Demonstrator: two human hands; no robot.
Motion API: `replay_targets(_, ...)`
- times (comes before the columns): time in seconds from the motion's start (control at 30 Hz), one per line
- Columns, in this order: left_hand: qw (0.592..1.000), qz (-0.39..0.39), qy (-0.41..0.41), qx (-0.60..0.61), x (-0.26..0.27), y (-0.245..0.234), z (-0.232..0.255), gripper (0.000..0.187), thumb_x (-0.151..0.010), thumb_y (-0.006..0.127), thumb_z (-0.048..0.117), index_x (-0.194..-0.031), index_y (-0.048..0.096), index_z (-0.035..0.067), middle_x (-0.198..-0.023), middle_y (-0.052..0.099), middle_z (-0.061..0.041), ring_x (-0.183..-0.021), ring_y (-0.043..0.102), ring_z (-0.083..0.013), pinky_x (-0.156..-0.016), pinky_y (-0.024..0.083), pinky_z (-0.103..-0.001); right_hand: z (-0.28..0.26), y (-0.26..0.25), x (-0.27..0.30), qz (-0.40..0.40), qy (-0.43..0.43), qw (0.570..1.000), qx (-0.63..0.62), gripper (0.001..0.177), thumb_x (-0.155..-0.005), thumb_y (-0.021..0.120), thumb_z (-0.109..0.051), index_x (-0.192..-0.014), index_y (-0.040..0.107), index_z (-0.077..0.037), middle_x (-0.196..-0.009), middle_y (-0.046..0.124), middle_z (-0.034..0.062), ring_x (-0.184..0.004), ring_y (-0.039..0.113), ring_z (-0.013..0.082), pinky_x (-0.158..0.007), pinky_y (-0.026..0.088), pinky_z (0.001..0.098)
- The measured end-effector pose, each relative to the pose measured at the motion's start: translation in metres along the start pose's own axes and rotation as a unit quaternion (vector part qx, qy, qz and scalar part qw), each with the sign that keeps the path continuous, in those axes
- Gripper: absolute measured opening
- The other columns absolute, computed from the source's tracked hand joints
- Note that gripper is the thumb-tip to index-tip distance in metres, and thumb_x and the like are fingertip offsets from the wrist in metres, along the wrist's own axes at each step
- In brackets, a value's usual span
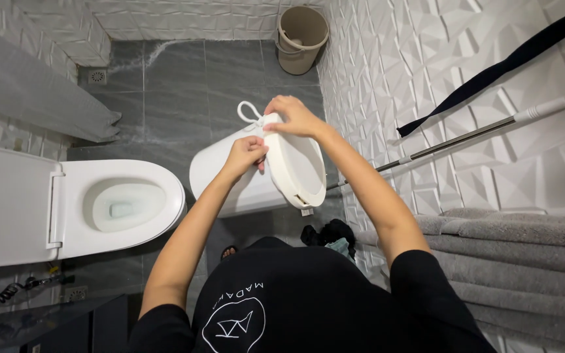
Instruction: The person carries a trash bin into the bathroom, removes its lid and places it on the counter, then adjusts and fits a trash bag over the rim before placing the bin on the floor.
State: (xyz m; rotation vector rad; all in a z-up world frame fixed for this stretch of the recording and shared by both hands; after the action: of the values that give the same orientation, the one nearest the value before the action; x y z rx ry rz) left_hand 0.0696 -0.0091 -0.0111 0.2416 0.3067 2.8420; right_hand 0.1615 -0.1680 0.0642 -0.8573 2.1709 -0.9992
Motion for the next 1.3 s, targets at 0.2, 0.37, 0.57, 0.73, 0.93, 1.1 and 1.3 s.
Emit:
replay_targets(0.2, 1.000, -0.030, -0.001, -0.004, -0.001, 0.010, 0.015, 0.011, -0.093, 0.065, 0.007, -0.092, 0.060, -0.003, -0.065, 0.062, -0.006, -0.051, 0.061, -0.0135, -0.047, 0.053, -0.031, -0.017, 0.003, -0.020, -0.039, 0.030, 0.999, 0.023, 0.039, -0.085, 0.081, -0.044, -0.097, 0.069, -0.009, -0.090, 0.068, 0.0074, -0.089, 0.063, 0.0276, -0.089, 0.045, 0.0410)
replay_targets(0.37, 0.997, -0.063, 0.009, -0.046, 0.009, 0.020, 0.019, 0.008, -0.091, 0.064, 0.005, -0.094, 0.062, -0.002, -0.065, 0.064, -0.005, -0.050, 0.063, -0.0130, -0.049, 0.054, -0.029, -0.017, -0.003, -0.022, -0.037, 0.049, 0.998, 0.010, 0.033, -0.083, 0.081, -0.040, -0.079, 0.069, -0.009, -0.082, 0.067, 0.0043, -0.083, 0.059, 0.0254, -0.075, 0.048, 0.0380)
replay_targets(0.57, 0.982, -0.039, 0.054, -0.179, 0.031, 0.020, 0.034, 0.010, -0.087, 0.063, 0.004, -0.094, 0.065, -0.003, -0.064, 0.063, -0.004, -0.055, 0.064, -0.0156, -0.054, 0.053, -0.030, -0.011, -0.002, -0.006, -0.059, 0.141, 0.988, -0.035, 0.036, -0.082, 0.081, -0.039, -0.073, 0.065, -0.008, -0.079, 0.064, 0.0063, -0.071, 0.058, 0.0233, -0.067, 0.047, 0.0393)
replay_targets(0.73, 0.895, 0.125, 0.201, -0.377, 0.091, 0.034, 0.047, 0.034, -0.084, 0.077, 0.015, -0.110, 0.061, 0.000, -0.084, 0.063, -0.014, -0.076, 0.066, -0.0311, -0.070, 0.053, -0.040, -0.015, -0.006, 0.011, 0.076, 0.075, 0.992, 0.060, 0.033, -0.085, 0.082, -0.033, -0.074, 0.065, -0.008, -0.081, 0.061, 0.0087, -0.082, 0.057, 0.0294, -0.072, 0.045, 0.0410)
replay_targets(0.93, 0.824, 0.162, 0.278, -0.466, 0.138, 0.027, 0.030, 0.074, -0.074, 0.089, 0.023, -0.133, 0.050, 0.000, -0.126, 0.052, -0.021, -0.113, 0.058, -0.0405, -0.091, 0.051, -0.044, -0.012, -0.022, 0.026, 0.260, 0.124, 0.953, 0.095, 0.035, -0.084, 0.085, -0.030, -0.072, 0.062, -0.007, -0.078, 0.057, 0.0103, -0.081, 0.054, 0.0301, -0.070, 0.042, 0.0411)
replay_targets(1.1, 0.784, 0.210, 0.317, -0.490, 0.127, 0.009, 0.036, 0.085, -0.070, 0.089, 0.022, -0.140, 0.047, -0.001, -0.133, 0.050, -0.025, -0.119, 0.053, -0.0433, -0.095, 0.047, -0.048, -0.010, -0.039, 0.042, 0.340, 0.161, 0.925, 0.045, 0.034, -0.086, 0.084, -0.025, -0.070, 0.060, -0.006, -0.073, 0.056, 0.0075, -0.073, 0.053, 0.0239, -0.064, 0.040, 0.0376)
replay_targets(1.3, 0.782, 0.223, 0.351, -0.465, 0.115, 0.006, 0.046, 0.073, -0.075, 0.088, 0.017, -0.136, 0.050, 0.002, -0.128, 0.052, -0.020, -0.116, 0.055, -0.0392, -0.096, 0.048, -0.047, -0.005, -0.040, 0.070, 0.374, 0.225, 0.899, -0.036, 0.034, -0.089, 0.082, -0.023, -0.072, 0.059, -0.004, -0.074, 0.059, 0.0042, -0.066, 0.053, 0.0139, -0.060, 0.043, 0.0302)
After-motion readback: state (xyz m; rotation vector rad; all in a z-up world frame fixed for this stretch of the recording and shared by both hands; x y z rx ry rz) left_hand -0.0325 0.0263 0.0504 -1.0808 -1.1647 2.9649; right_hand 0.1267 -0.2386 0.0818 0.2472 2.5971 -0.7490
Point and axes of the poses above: each hand's wrist, its own x-axis away from the middle knuckle, its own y-axis out of the palm, z = x × y, the point moved 5 cm from there along -x, towards the middle knuckle
